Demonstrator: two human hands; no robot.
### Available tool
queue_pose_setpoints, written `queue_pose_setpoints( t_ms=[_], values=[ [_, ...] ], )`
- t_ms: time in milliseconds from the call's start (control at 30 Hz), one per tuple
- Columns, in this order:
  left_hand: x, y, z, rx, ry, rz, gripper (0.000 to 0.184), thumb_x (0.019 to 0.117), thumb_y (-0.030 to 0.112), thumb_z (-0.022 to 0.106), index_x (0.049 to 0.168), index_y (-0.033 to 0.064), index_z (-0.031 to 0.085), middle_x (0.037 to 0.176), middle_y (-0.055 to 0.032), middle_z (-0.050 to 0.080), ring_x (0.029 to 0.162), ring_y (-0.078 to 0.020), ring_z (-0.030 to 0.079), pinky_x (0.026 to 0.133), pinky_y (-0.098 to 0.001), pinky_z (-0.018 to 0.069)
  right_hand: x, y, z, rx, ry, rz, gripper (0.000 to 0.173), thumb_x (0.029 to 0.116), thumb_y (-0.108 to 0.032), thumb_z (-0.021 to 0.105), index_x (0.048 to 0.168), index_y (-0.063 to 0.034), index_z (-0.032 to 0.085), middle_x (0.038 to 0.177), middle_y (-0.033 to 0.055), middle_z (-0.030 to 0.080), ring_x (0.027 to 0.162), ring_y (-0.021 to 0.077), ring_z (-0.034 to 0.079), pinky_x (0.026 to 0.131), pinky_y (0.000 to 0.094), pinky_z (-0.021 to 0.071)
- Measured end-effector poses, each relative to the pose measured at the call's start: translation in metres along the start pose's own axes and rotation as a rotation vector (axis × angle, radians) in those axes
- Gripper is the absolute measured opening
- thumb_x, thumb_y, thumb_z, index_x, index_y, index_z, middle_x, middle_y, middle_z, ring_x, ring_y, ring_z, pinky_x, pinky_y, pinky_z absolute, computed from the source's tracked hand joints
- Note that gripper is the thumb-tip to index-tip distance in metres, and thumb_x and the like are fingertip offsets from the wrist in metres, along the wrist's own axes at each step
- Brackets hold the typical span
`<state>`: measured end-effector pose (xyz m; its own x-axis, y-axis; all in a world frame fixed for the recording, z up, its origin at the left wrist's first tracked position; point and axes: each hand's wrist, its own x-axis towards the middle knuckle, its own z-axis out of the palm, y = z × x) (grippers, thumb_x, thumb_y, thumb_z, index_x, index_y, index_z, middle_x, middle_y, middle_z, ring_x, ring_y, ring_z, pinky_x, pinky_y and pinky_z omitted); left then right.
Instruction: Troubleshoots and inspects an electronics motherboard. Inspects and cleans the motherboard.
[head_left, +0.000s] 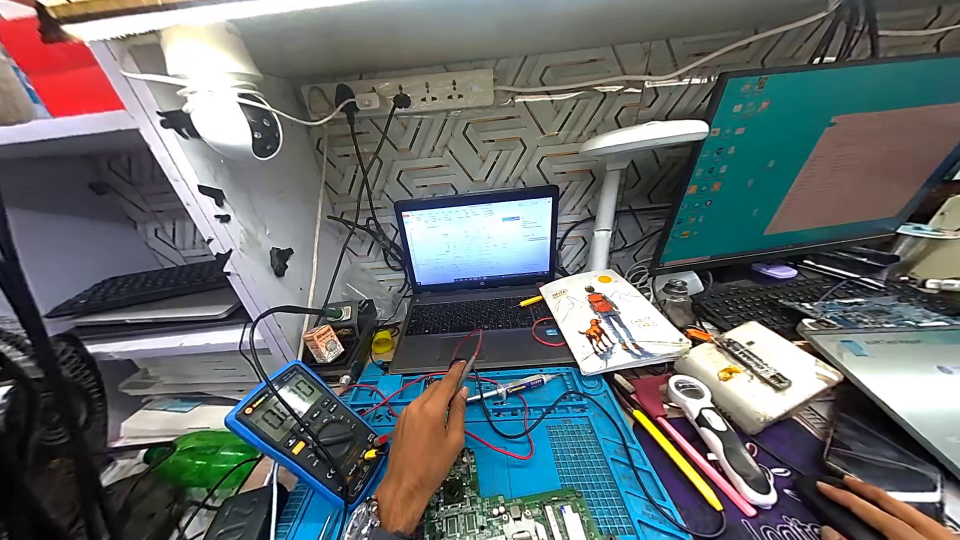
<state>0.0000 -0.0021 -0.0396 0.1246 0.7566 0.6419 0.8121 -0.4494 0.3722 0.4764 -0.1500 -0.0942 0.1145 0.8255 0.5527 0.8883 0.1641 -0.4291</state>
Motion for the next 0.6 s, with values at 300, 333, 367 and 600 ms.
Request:
queue_pose_setpoints(
  t_ms=[300, 333, 367, 600],
  values=[
    [-0.0008, -0.0008, -0.0001, 0.002, 0.012, 0.003, 0.041, 0.1055, 0.032, 0.048, 0.139, 0.0161, 0.065, 0.111, -0.0017, 0.075, 0.09, -0.014, 0.073, 0.08, -0.038, 0.0614, -0.0002, 0.0036, 0.0, -0.009, -0.013, 0.002, 0.041, 0.0962, -0.033, 0.064, 0.128, -0.0075, 0.07, 0.139, 0.0253, 0.061, 0.133, 0.0358, 0.057, 0.112, 0.0488, 0.0443],
    [-0.0009, -0.0013, -0.0002, 0.002, 0.015, 0.01, 0.042, 0.1054, 0.033, 0.048, 0.139, 0.0153, 0.065, 0.11, -0.002, 0.075, 0.088, -0.0139, 0.073, 0.078, -0.0382, 0.0615, -0.0005, 0.0047, 0.0004, -0.012, -0.011, -0.003, 0.041, 0.0959, -0.032, 0.064, 0.128, -0.0075, 0.071, 0.139, 0.0253, 0.061, 0.132, 0.036, 0.058, 0.111, 0.0494, 0.045],
    [-0.0008, -0.0016, -0.0003, 0.003, 0.017, 0.013, 0.042, 0.1054, 0.033, 0.048, 0.139, 0.0152, 0.065, 0.109, -0.0018, 0.075, 0.087, -0.0136, 0.072, 0.078, -0.038, 0.0615, -0.0006, 0.0057, 0.0008, -0.012, -0.008, -0.005, 0.041, 0.0955, -0.032, 0.065, 0.127, -0.0077, 0.071, 0.138, 0.0252, 0.061, 0.132, 0.036, 0.058, 0.111, 0.0497, 0.0453],
    [-0.0009, -0.0023, -0.0014, 0.009, 0.02, 0.014, 0.042, 0.1055, 0.034, 0.048, 0.139, 0.0161, 0.065, 0.11, -0.0011, 0.075, 0.087, -0.0125, 0.072, 0.078, -0.0362, 0.0612, -0.0011, 0.0052, 0.003, 0.005, 0.006, -0.006, 0.04, 0.0947, -0.031, 0.065, 0.126, -0.0077, 0.072, 0.137, 0.0255, 0.062, 0.131, 0.0358, 0.058, 0.111, 0.0482, 0.0455]
  ],
)
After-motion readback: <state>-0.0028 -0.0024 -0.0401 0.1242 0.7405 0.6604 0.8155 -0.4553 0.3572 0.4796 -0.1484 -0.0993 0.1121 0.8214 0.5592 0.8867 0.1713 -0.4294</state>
